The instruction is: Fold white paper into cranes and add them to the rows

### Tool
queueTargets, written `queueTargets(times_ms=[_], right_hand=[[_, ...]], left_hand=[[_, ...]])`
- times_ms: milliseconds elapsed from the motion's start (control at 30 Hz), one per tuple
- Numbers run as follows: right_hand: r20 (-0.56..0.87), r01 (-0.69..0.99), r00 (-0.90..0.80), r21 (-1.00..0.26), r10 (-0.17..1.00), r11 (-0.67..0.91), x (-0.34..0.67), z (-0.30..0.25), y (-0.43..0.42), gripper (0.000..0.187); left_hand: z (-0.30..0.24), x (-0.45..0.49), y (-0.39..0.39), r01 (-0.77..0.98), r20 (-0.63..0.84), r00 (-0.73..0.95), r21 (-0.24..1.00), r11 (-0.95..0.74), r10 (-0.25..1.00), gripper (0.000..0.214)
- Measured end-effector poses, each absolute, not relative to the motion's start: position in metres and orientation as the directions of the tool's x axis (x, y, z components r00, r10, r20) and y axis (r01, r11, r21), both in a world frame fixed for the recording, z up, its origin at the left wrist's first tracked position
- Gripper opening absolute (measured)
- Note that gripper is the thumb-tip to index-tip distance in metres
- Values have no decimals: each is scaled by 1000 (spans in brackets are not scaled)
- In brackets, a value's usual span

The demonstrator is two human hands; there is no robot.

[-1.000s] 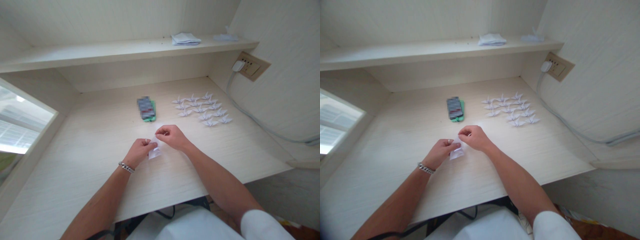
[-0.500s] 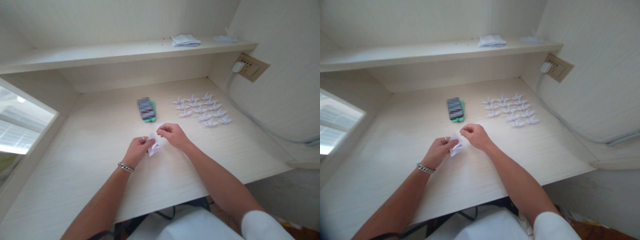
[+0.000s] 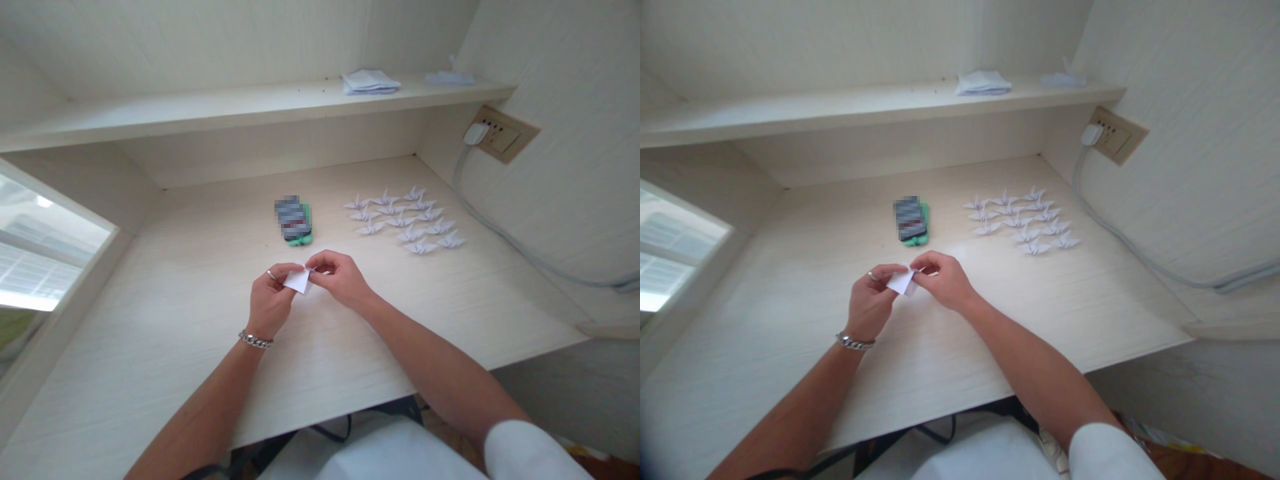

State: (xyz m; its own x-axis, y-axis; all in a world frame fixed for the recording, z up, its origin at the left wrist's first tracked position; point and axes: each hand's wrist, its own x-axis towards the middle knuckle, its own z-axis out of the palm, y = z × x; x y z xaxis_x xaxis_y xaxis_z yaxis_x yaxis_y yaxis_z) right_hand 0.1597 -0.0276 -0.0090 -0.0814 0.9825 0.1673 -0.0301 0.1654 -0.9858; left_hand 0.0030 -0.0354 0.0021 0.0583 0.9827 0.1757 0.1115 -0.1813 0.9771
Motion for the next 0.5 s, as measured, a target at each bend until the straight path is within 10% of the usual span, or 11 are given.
queueTargets(times_ms=[500], right_hand=[[242,1,-72,-970,968,243,164,-3,-30,10]], left_hand=[[1,0,-35,145,266,51,952,-270,963,19]])
